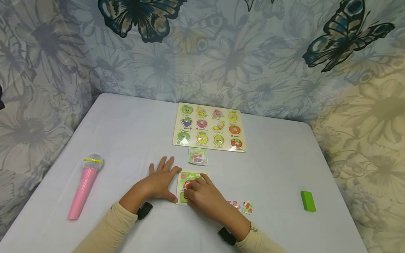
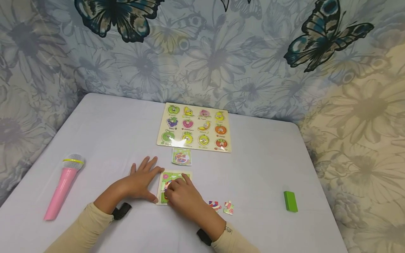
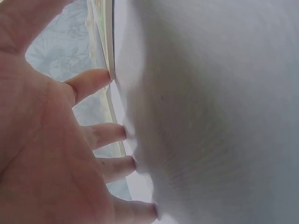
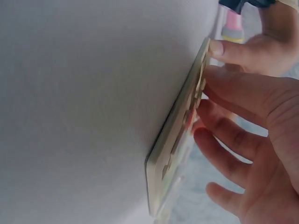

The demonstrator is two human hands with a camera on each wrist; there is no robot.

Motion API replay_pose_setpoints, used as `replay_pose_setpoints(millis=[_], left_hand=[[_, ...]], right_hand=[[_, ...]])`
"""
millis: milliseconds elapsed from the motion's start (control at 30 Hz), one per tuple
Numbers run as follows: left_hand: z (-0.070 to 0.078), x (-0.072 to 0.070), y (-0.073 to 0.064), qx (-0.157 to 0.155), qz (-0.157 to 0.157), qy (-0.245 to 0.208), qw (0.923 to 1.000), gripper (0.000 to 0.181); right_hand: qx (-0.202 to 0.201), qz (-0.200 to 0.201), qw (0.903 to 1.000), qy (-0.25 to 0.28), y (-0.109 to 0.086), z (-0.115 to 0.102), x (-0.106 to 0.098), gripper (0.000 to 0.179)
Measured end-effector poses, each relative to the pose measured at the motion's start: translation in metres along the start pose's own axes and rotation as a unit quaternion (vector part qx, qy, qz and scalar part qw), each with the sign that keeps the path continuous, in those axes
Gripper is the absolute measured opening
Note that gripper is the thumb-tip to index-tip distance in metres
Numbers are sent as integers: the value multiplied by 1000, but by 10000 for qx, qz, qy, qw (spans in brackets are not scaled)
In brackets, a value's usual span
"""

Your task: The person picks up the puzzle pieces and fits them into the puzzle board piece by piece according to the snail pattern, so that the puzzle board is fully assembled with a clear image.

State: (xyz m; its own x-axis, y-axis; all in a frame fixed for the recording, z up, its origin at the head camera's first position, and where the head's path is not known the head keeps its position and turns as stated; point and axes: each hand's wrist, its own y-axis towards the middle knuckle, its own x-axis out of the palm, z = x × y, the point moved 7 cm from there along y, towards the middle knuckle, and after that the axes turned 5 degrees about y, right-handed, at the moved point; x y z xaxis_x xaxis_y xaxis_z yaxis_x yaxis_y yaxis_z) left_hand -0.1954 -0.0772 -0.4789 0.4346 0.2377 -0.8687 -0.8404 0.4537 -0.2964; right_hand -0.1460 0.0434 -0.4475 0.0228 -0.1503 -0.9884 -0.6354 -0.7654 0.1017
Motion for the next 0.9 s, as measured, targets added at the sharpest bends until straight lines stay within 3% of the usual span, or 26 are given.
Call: replay_pose_setpoints(millis=[233,667,900], left_hand=[[2,-3,-1,-32,-46,16,10000,96],[1,-2,0,-12,-9,52,10000,96],[1,-1,-1,-12,57,20,10000,95]], right_hand=[[-10,82,9992,-399,2,-3,2,9],[-30,93,9991,-412,-1,-2,3,14],[473,-119,9988,-20,-22,15,-5,30]])
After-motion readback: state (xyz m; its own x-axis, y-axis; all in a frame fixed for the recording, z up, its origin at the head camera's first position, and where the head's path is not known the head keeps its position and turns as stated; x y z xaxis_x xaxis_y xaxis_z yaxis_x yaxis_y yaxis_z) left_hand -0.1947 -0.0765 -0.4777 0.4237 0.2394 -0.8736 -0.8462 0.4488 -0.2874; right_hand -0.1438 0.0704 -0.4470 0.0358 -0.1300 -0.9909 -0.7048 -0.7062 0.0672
